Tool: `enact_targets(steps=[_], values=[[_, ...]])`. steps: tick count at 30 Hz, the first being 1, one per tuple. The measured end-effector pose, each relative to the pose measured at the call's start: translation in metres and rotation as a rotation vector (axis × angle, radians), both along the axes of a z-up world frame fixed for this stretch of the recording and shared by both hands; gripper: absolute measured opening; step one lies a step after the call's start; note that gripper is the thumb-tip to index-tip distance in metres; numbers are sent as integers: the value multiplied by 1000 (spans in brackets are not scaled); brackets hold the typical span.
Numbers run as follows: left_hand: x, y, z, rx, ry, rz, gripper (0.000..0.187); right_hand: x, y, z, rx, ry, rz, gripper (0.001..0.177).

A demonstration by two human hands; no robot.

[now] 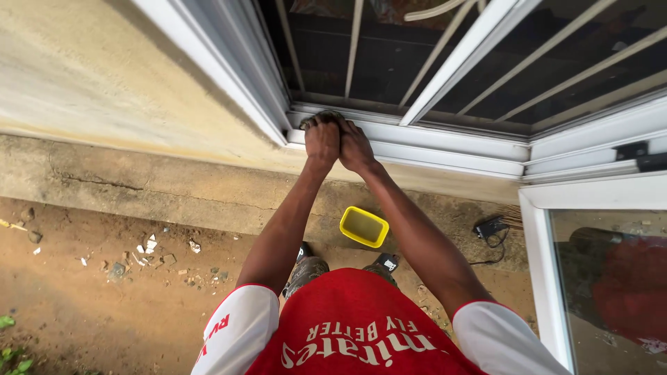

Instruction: Scrubbing and wiping down a window frame and tracks using a cleaning cloth and a bucket of soapy water.

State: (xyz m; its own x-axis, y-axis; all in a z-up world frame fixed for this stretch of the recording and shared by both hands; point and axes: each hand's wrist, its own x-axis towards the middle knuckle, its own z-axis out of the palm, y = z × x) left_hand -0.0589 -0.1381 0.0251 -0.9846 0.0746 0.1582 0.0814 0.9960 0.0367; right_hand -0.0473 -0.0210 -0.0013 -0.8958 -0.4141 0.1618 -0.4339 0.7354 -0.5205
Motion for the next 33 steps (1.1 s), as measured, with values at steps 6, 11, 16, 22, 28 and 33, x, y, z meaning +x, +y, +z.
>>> enact_targets(steps=[6,11,16,22,28,33], values=[[6,69,4,-15,-116,-71,24,18,66,8,-18,0,-100,48],[7,138,-10,39,-150,-170,20,29,131,-15,83,7,-193,52],[22,175,24,-22,-240,-240,20,45,167,2,73,-94,-234,51],[23,133,2,160,-141,-226,26,50,152,13,-27,53,-272,36],[20,64,3,376,97,-291,28,46,111,31,-126,20,-256,23],[9,26,18,389,57,-218,23,33,66,27,-120,36,-171,24]])
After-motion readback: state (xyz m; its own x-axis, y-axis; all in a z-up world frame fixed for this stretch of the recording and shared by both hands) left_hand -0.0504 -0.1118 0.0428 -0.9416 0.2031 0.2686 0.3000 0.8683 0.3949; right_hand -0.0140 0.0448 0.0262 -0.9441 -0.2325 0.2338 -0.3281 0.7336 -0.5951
